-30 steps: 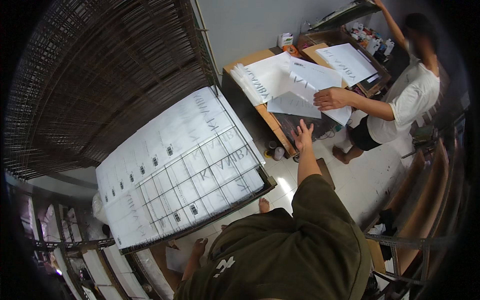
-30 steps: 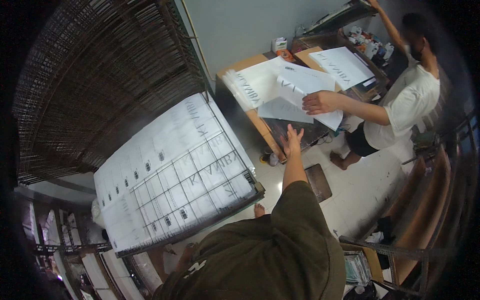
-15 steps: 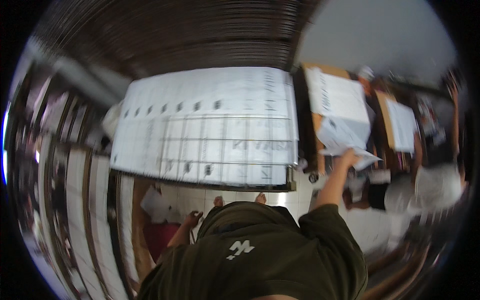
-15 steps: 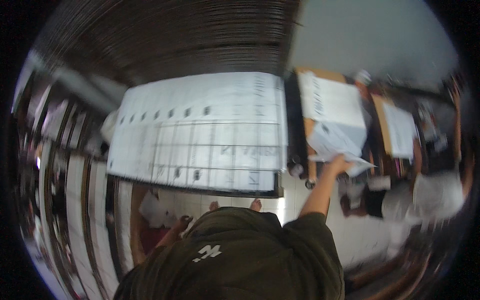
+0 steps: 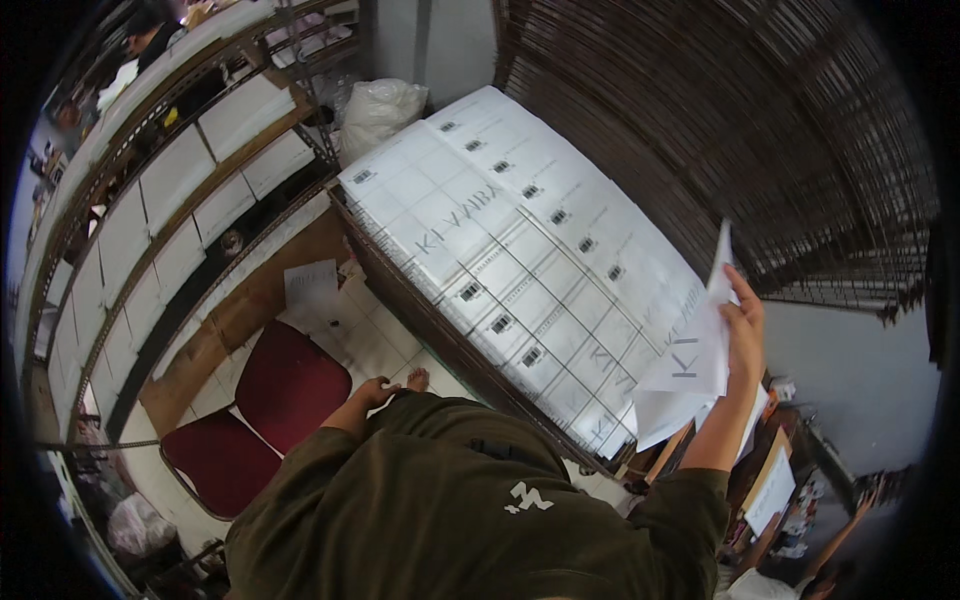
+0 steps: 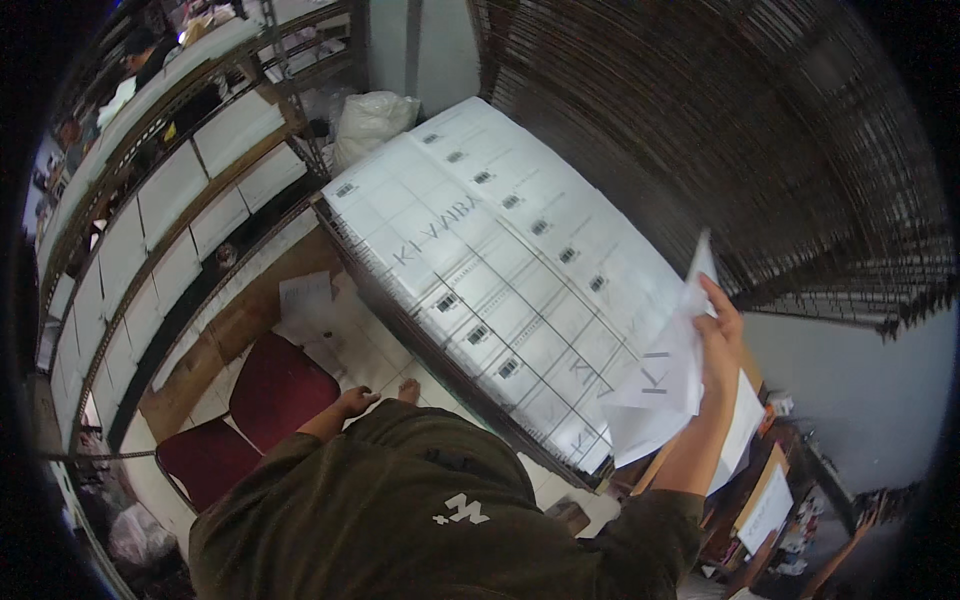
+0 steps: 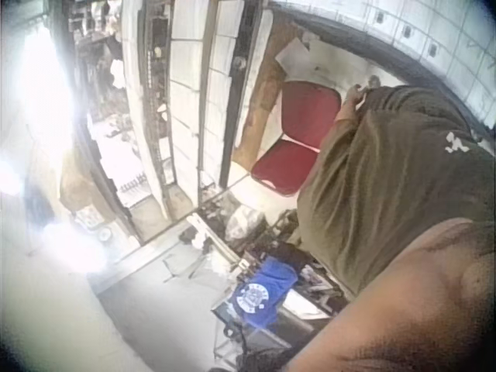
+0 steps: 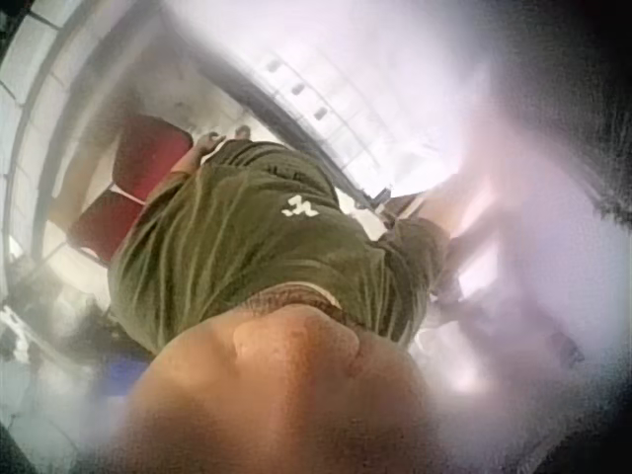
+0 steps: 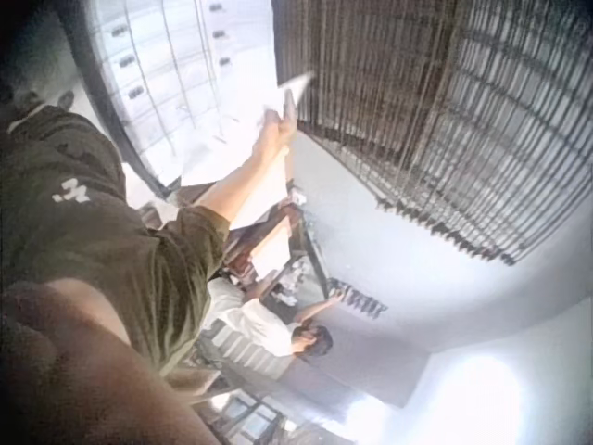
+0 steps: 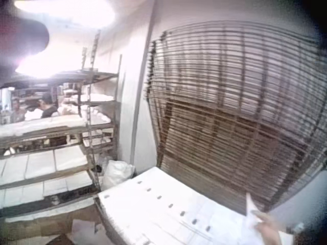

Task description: The person repeatedly picks up individual white sheets of paper from a table and places them onto a large stack on a metal rack. The action is performed one sheet at a time in a repetitive manner throughout the clip.

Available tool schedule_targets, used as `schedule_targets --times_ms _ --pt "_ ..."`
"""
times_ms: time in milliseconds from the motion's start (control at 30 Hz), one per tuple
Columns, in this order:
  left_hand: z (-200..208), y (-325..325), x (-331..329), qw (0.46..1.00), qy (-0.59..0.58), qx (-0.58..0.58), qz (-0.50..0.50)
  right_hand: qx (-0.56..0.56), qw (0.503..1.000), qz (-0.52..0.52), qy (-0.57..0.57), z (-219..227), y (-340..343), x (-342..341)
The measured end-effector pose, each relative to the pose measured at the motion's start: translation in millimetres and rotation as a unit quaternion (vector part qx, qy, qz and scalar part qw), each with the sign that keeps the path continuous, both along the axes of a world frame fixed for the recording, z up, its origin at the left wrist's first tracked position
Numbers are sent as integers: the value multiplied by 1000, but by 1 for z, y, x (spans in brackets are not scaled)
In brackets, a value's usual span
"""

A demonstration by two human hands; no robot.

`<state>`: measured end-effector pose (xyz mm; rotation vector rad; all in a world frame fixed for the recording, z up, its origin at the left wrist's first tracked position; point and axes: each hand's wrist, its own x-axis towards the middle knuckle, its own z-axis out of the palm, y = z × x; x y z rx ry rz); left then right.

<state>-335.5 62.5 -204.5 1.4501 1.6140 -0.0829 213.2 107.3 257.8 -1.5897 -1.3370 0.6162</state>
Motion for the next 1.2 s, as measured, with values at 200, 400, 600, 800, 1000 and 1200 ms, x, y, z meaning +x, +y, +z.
schedule_targets --times_ms 200,400,600,800,1000,1200 --pt "-43 15 -87 995 56 -74 47 -75 968 228 77 47 86 -189" --pt "-75 41 -138 995 7 -62 80 -22 944 328 38 83 142 -289" --pt "-36 50 -129 990 -4 -60 131 91 971 172 140 60 177 -264" --pt "-74 43 -131 995 -16 -66 76 64 974 7 219 -135 176 -204" --pt "-65 59 -164 996 5 -79 45 -24 962 -41 267 -285 150 -224" --pt "-4 75 -164 994 4 -42 98 -63 961 -66 263 -310 140 -236"
